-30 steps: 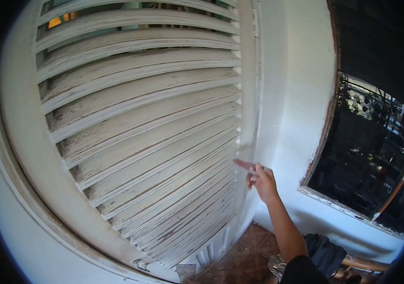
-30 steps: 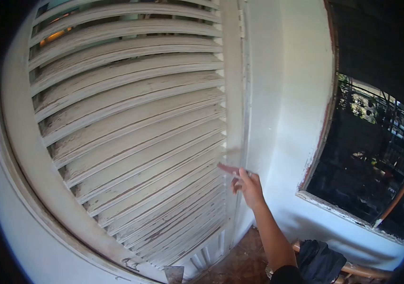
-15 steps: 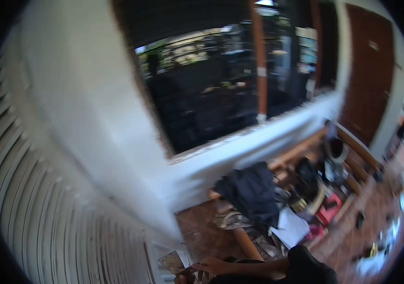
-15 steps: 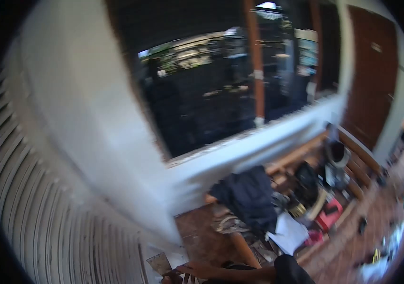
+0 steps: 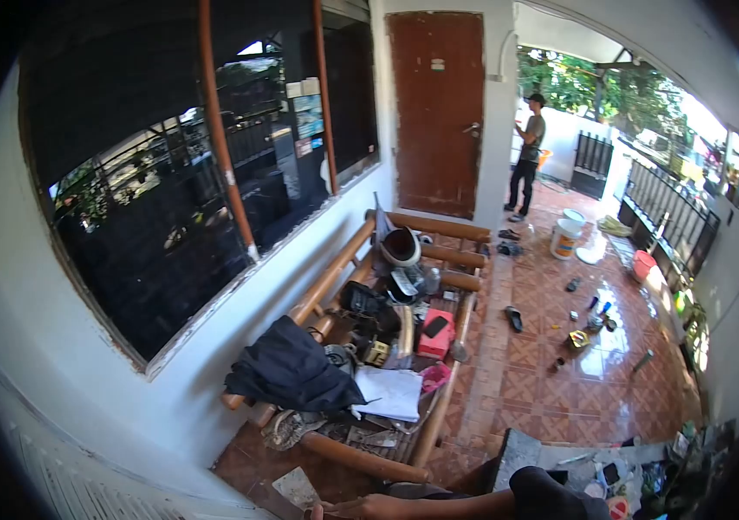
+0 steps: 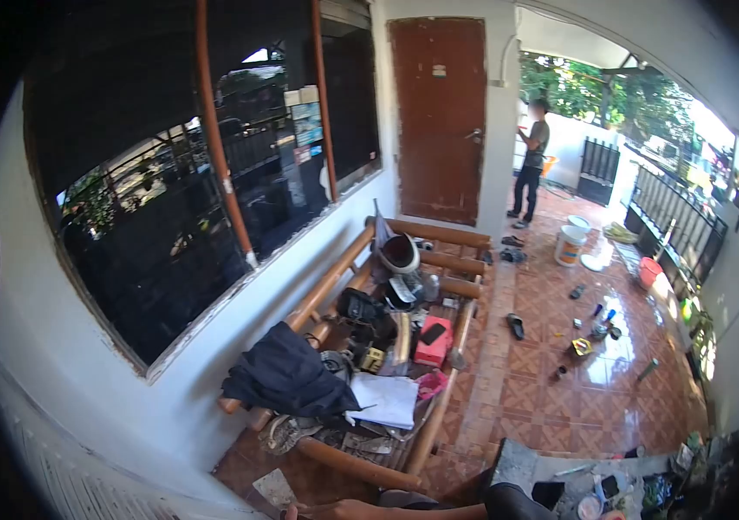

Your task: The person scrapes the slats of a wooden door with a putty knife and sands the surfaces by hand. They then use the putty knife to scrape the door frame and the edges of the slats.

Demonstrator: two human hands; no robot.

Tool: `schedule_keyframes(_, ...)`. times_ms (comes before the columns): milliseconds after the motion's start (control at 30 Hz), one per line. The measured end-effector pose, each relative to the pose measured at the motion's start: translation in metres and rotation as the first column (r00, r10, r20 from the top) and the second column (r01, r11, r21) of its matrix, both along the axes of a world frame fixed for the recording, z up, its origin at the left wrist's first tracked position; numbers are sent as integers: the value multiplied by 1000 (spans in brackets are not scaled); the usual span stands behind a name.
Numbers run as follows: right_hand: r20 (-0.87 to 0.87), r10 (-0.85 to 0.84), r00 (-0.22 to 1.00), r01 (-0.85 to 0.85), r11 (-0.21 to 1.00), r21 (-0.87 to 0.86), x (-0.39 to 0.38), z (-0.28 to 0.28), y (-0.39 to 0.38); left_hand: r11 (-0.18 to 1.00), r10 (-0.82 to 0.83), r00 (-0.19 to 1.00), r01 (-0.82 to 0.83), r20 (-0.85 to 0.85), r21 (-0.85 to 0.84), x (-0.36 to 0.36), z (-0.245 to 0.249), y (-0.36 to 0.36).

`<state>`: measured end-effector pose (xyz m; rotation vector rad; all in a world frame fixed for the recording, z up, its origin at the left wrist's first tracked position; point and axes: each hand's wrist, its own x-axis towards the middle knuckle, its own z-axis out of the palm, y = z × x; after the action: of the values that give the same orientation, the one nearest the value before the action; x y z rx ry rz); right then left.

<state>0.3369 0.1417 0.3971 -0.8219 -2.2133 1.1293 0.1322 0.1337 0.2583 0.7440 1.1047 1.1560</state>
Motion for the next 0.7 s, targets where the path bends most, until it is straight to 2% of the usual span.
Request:
schedule_keyframes(67, 34, -50, 998, 48, 997, 67, 11, 2, -15, 998, -69, 998, 69, -10, -3, 8, -2, -7)
schedule_keyframes(133, 142, -82, 987, 54, 981, 188, 23, 8, -22, 992, -129, 992, 129, -14, 14, 20, -4, -1)
schedule_keyframes(233, 181, -142, 973, 111, 979, 172, 34, 23, -31, 980, -193, 981, 194, -26, 35, 32, -5, 5)
schedule_keyframes(333, 130, -136, 982, 95, 955, 282, 34, 3, -26, 970, -232, 972, 234, -42, 63, 38, -4, 17)
schedule_keyframes(433, 119, -139, 983, 86, 925, 370, 35, 17, -25, 957, -271, 961, 276, -63, 89, 42, -2, 34)
schedule_keyframes(467, 123, -142, 982, 87, 922, 376, 35, 18, -25, 952, -285, 956, 290, -66, 97, 46, -2, 39)
schedule_keyframes(533, 247, -125, 961, 46, 953, 300, 36, 13, -24, 941, -312, 948, 318, -67, 117, 60, -2, 51)
schedule_keyframes(633, 290, -97, 952, 7, 955, 297, 43, -17, -22, 923, -353, 933, 360, -70, 134, 84, -2, 59)
schedule_keyframes(667, 320, -72, 945, -7, 971, 237, 43, -12, -21, 915, -370, 926, 378, -76, 142, 93, -1, 64)
schedule_keyframes(700, 319, -85, 944, 3, 969, 248, 42, -34, -16, 904, -390, 917, 399, -87, 152, 102, 2, 70)
